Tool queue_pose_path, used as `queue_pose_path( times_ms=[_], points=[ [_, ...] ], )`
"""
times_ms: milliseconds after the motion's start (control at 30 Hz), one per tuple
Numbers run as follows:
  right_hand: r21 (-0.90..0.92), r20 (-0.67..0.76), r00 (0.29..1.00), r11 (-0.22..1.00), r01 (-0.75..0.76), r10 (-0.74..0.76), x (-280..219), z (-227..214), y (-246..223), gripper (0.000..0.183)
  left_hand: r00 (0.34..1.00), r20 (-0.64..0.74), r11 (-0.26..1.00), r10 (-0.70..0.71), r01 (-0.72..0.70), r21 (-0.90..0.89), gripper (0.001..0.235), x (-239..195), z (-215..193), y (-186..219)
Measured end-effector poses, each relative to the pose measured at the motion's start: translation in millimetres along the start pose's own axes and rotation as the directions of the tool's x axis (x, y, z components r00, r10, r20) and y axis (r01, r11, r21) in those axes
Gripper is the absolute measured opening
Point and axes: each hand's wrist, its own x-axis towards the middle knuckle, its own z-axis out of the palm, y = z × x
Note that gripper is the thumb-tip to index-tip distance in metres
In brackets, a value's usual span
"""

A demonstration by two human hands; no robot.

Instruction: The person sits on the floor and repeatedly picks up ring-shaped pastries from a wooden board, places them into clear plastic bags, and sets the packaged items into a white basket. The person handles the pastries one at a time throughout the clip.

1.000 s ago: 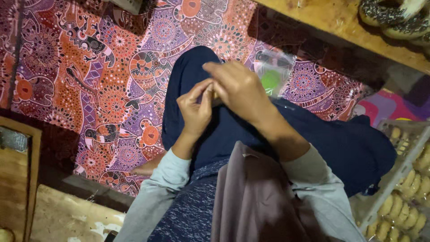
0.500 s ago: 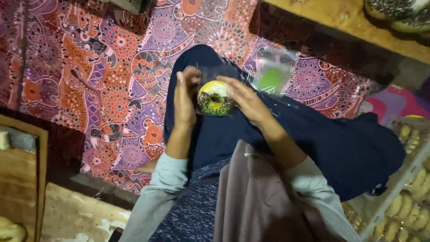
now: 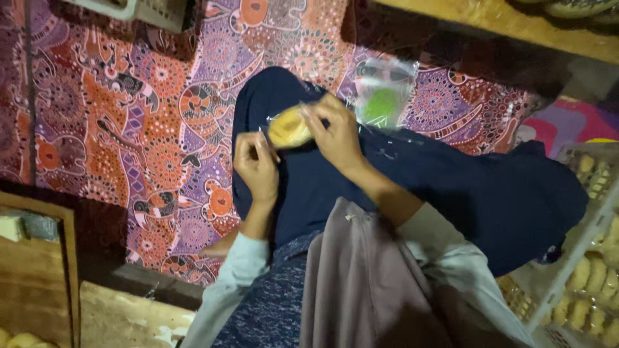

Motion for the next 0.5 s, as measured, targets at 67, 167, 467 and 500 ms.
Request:
queue_pose_path(
  times_ms=[67,167,467,500],
  points=[
    [-0.083,0.004,0.993,0.989,-0.119,0.120,-16,5,35,0.018,0.997,0.043,0.971,0.058,-0.067,0.228,0.017,5,2,-2],
    [0.161,-0.015,0.953,0.942,-0.296,0.302,-40,3,93,0.013,0.974,0.168,0.902,0.151,-0.205,0.381,0.010,0,13,3],
    [0.026,-0.573,0.752,0.925,-0.380,0.325,-7,-170,247,0.022,0.918,0.352,0.932,0.184,-0.276,0.233,0.041,42,266,-132],
    [-0.215,-0.541,0.810,0.893,-0.394,0.227,-11,-187,249,0.019,0.916,0.298,0.895,0.268,-0.351,0.275,0.053,41,280,-157]
  ],
)
